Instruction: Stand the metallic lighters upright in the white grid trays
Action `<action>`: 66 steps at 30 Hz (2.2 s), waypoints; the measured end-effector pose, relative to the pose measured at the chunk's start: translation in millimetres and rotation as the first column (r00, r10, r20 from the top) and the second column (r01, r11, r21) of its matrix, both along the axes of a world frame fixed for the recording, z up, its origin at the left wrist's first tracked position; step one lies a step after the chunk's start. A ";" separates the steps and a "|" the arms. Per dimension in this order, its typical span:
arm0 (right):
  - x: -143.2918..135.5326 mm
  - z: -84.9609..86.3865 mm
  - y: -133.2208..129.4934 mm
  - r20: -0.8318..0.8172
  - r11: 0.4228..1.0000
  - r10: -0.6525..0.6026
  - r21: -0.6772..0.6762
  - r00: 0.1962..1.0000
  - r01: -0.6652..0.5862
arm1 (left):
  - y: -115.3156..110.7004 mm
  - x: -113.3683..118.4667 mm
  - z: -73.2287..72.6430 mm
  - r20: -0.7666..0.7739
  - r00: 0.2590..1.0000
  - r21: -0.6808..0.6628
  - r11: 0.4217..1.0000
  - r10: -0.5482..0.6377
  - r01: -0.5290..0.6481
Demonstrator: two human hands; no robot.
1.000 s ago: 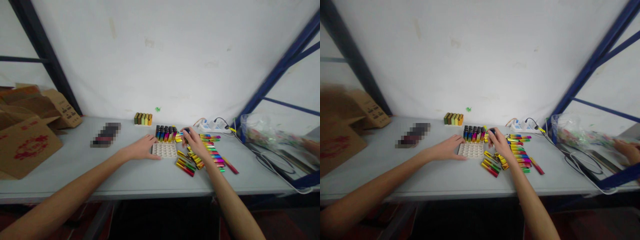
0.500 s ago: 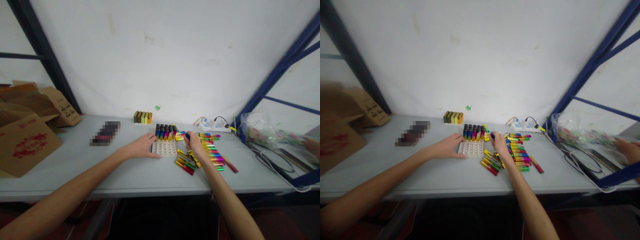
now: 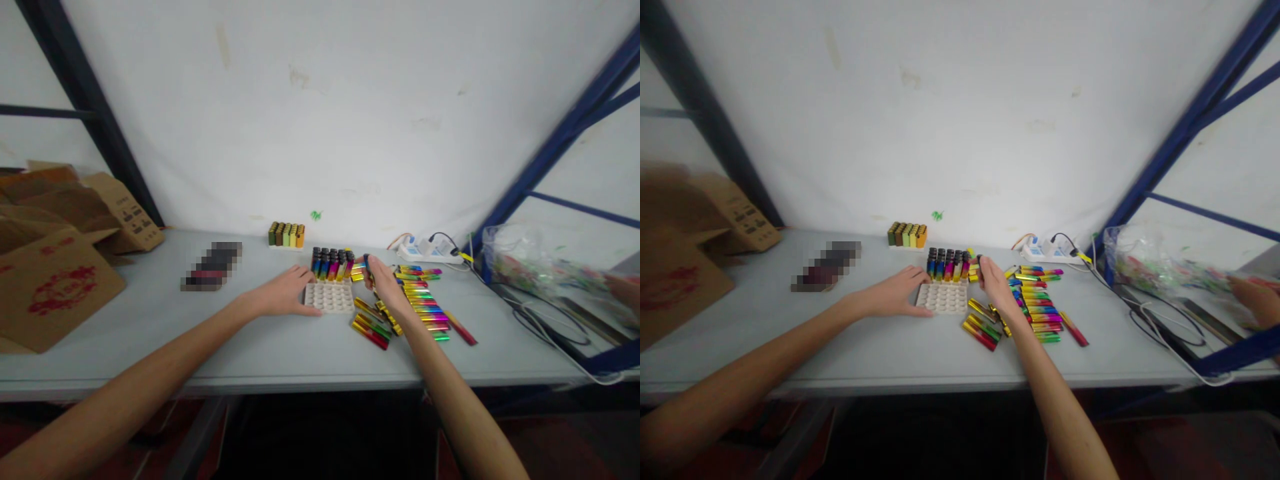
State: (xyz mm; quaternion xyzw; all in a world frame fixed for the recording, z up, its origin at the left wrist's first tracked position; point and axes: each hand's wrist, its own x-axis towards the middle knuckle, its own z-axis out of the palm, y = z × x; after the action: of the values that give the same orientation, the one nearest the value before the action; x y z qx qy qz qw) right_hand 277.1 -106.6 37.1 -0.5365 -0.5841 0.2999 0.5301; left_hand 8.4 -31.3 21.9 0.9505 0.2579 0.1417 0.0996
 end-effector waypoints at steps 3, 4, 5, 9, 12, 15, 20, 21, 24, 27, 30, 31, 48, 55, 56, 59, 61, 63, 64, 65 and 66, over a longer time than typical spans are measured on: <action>1.3 -2.4 -1.4 0.184 0.996 -0.016 0.091 0.983 -0.001 | -0.8 0.1 2.2 0.017 1.000 -0.013 1.000 0.000 0.001; 2.2 -3.1 -1.8 0.217 0.994 -0.030 0.106 0.976 0.007 | -0.9 0.1 2.8 0.022 1.000 -0.020 1.000 -0.001 0.002; 3.2 -3.7 -2.2 0.241 0.992 -0.055 0.121 0.969 0.026 | -1.0 0.1 3.4 0.024 1.000 -0.025 1.000 -0.002 0.003; 6.1 -3.5 -3.7 0.321 0.978 -0.171 0.167 0.932 0.121 | -0.8 -0.6 4.5 0.013 1.000 -0.026 1.000 -0.004 0.004; 5.9 -3.4 -4.0 0.320 0.984 -0.140 0.148 0.937 0.096 | -0.4 -2.1 4.6 0.006 1.000 -0.026 1.000 -0.012 0.012; 5.3 -5.4 -3.2 0.316 0.991 -0.105 0.107 0.943 0.074 | -0.4 -3.3 4.9 0.008 1.000 -0.037 0.999 -0.013 0.014; 5.5 -8.8 -2.1 0.373 0.998 -0.056 0.015 0.926 0.054 | -1.3 -2.5 4.7 0.011 1.000 -0.041 0.999 0.000 0.001; 5.3 -8.6 -2.2 0.383 0.999 -0.047 0.006 0.923 0.048 | -1.4 -2.1 4.3 0.017 1.000 -0.040 0.999 0.005 -0.004; 4.0 -6.3 -2.4 0.443 0.999 -0.047 0.006 0.895 0.050 | -1.2 -1.4 2.6 0.034 0.999 -0.038 0.999 0.013 -0.011; 2.1 -5.2 -0.9 0.551 0.995 -0.093 0.025 0.829 0.095 | -0.4 -1.1 0.4 0.035 0.999 -0.022 1.000 0.012 -0.011; 0.0 -9.1 3.2 0.643 0.988 -0.141 0.043 0.753 0.148 | 0.2 -0.5 -1.5 0.024 1.000 0.002 1.000 0.017 -0.017; -0.5 -11.1 4.9 0.662 0.986 -0.155 0.052 0.733 0.161 | 0.2 -0.2 -1.9 0.017 1.000 0.009 1.000 0.019 -0.020; -6.6 -10.9 12.2 0.821 0.987 -0.122 0.041 0.557 0.156 | -5.5 -0.7 -3.0 0.025 0.996 -0.002 0.997 0.081 -0.081; 19.1 -0.4 4.0 0.738 0.993 -0.105 0.042 0.666 0.109 | -5.4 1.0 -3.4 0.046 0.997 -0.042 0.997 0.066 -0.064; 24.5 1.3 3.1 0.729 0.996 -0.078 0.021 0.680 0.092 | -5.5 1.5 -3.2 0.051 0.996 -0.055 0.996 0.069 -0.066; 37.8 5.5 -1.0 0.719 0.993 0.096 -0.115 0.689 -0.018 | -5.2 2.8 -3.4 0.076 0.994 -0.073 0.995 0.079 -0.074; 42.6 7.0 -4.5 0.691 0.968 0.237 -0.229 0.683 -0.104 | -4.5 3.6 -4.5 0.097 0.992 -0.069 0.995 0.083 -0.077; 44.1 7.2 -7.3 0.664 0.944 0.315 -0.296 0.678 -0.148 | -3.5 4.2 -5.8 0.108 0.990 -0.067 0.995 0.085 -0.078; 43.9 6.9 -8.0 0.661 0.939 0.327 -0.307 0.675 -0.153 | -3.0 4.3 -6.4 0.113 0.990 -0.068 0.994 0.087 -0.079; 43.3 6.5 -8.2 0.667 0.939 0.326 -0.308 0.670 -0.150 | -2.7 4.4 -6.9 0.116 0.989 -0.071 0.994 0.088 -0.080; 42.5 6.1 -7.9 0.677 0.942 0.321 -0.303 0.663 -0.146 | -2.5 4.4 -7.2 0.120 0.989 -0.075 0.994 0.088 -0.080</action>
State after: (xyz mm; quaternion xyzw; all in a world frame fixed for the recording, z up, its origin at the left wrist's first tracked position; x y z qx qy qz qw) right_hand 319.6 -114.5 43.2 -0.5866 -0.7707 0.1960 0.1531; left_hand 12.8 -33.8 14.7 0.9242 0.2959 0.1949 0.1425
